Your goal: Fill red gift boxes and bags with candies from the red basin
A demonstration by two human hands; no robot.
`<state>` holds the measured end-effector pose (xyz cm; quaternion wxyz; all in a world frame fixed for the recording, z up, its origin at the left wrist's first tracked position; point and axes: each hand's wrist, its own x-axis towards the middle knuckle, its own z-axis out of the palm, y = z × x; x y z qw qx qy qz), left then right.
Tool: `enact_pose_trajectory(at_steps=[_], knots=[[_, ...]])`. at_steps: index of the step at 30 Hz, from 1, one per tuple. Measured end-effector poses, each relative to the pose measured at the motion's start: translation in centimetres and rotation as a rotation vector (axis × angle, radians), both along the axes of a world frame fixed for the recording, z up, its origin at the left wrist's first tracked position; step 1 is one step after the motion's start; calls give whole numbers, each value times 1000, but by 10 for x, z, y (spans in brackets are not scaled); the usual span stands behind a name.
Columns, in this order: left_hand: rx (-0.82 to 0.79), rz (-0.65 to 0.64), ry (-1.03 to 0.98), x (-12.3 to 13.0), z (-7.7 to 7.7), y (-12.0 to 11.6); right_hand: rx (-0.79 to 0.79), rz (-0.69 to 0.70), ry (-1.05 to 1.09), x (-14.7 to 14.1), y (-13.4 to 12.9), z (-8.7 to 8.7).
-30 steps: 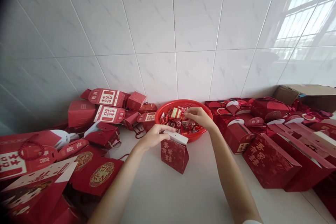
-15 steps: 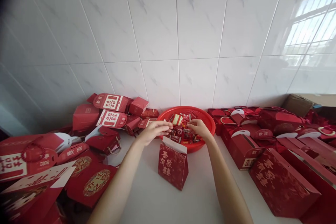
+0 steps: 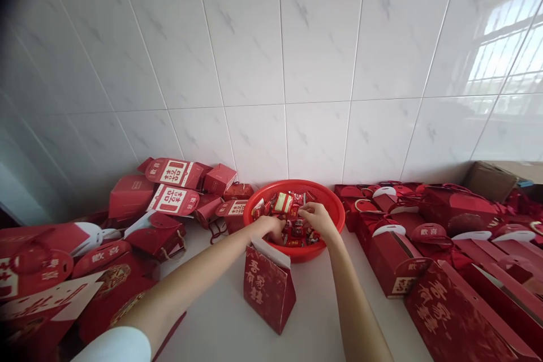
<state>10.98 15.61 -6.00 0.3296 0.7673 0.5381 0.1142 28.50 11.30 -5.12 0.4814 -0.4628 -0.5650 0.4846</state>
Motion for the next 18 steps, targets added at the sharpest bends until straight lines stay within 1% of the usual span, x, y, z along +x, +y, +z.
enact_pose_trajectory(at_steps=[2, 4, 6, 8, 10, 12, 15, 18], knots=[[-66, 11, 102, 0, -1, 1, 3, 3, 3, 0, 1, 0], [-118, 9, 164, 0, 0, 0, 5, 5, 5, 0, 1, 0], [-155, -10, 165, 0, 2, -2, 6, -4, 19, 0, 1, 0], [-180, -39, 111, -1, 6, -5, 3, -27, 40, 0, 1, 0], [-185, -66, -1, -2, 12, -8, -6, -52, 59, 0, 1, 1], [-159, -73, -164, -3, 18, -12, -16, -75, 70, 0, 1, 2], [-105, -49, -437, -5, 27, -17, -29, -99, 85, 0, 0, 4], [-102, -32, -644, -6, 34, -23, -39, -97, 95, 0, -2, 8]])
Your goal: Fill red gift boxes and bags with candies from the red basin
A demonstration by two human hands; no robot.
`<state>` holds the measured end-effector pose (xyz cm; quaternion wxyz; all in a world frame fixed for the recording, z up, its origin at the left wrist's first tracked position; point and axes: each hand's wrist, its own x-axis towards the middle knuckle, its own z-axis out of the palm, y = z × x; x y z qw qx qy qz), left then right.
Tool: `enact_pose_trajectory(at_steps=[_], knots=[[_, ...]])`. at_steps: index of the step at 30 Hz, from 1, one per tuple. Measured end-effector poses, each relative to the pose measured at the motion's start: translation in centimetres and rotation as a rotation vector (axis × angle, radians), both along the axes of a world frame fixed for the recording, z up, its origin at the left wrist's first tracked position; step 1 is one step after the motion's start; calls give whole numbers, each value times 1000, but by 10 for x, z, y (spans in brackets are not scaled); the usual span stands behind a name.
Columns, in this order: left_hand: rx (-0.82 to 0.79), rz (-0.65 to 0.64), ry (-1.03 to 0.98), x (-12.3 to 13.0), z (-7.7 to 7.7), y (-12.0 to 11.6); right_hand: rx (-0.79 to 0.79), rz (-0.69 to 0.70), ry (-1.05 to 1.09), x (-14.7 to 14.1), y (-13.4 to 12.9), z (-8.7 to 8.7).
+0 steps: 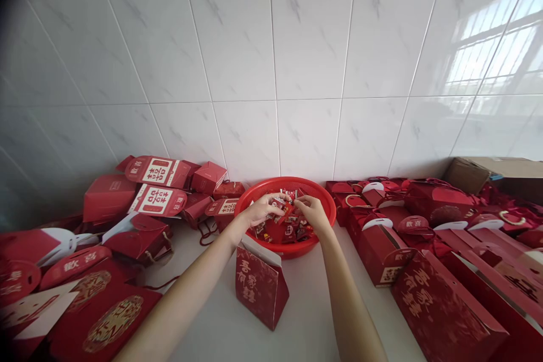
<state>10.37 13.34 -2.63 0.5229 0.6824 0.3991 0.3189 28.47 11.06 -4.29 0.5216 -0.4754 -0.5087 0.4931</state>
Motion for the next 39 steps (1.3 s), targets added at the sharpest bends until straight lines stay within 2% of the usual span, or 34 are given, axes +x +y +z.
enact_pose_trajectory(at_steps=[7, 15, 22, 31, 39], knots=[[-67, -14, -215, 0, 7, -9, -63, 172, 59, -2, -11, 11], [-81, 19, -289, 1, 0, -2, 37, 248, 55, 2, -11, 6], [-64, 136, -129, -2, -11, 5, 39, 165, 70, 1, -11, 7], [-88, 63, -114, 1, -13, 5, 43, 93, 99, 5, -7, 3], [-127, 5, -18, 4, -9, -2, -82, 80, 153, 6, -3, 3]])
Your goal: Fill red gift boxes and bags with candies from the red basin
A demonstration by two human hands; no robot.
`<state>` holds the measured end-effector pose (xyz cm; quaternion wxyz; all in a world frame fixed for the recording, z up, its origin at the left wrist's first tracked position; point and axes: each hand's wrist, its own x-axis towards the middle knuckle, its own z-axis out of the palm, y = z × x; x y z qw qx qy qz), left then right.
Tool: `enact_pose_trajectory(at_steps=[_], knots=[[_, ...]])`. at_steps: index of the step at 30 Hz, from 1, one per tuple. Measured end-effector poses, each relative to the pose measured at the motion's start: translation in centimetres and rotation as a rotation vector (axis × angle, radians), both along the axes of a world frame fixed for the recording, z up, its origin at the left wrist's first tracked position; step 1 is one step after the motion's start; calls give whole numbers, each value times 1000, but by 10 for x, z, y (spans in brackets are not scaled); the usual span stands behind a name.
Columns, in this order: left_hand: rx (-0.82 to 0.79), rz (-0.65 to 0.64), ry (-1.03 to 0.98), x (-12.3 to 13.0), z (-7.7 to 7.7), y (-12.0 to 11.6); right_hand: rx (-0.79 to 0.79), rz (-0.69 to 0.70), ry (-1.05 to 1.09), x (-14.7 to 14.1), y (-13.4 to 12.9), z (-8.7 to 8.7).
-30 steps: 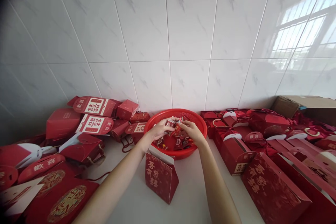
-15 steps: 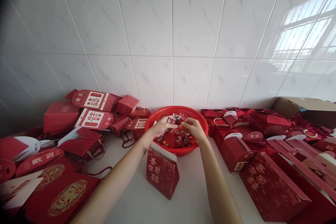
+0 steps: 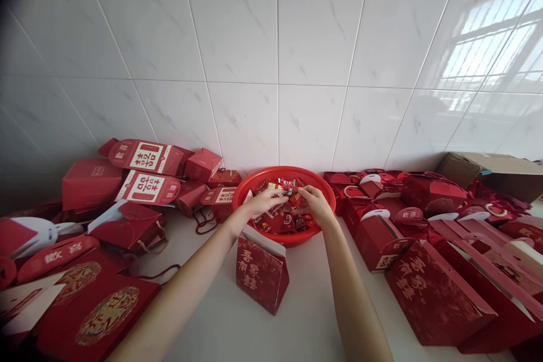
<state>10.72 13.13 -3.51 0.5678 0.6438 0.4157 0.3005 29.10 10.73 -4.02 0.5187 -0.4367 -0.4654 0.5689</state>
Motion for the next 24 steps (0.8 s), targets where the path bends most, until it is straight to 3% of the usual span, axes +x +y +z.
enact_pose_trajectory(at_steps=[9, 18, 24], knots=[[-42, 46, 19, 6, 8, -6, -44, -38, -50, -3, -1, 1], [155, 211, -74, 2, 0, 12, -44, 64, 4, 3, -3, 5], [238, 7, -96, 4, 1, 7, -65, 131, -31, 0, -7, 9]])
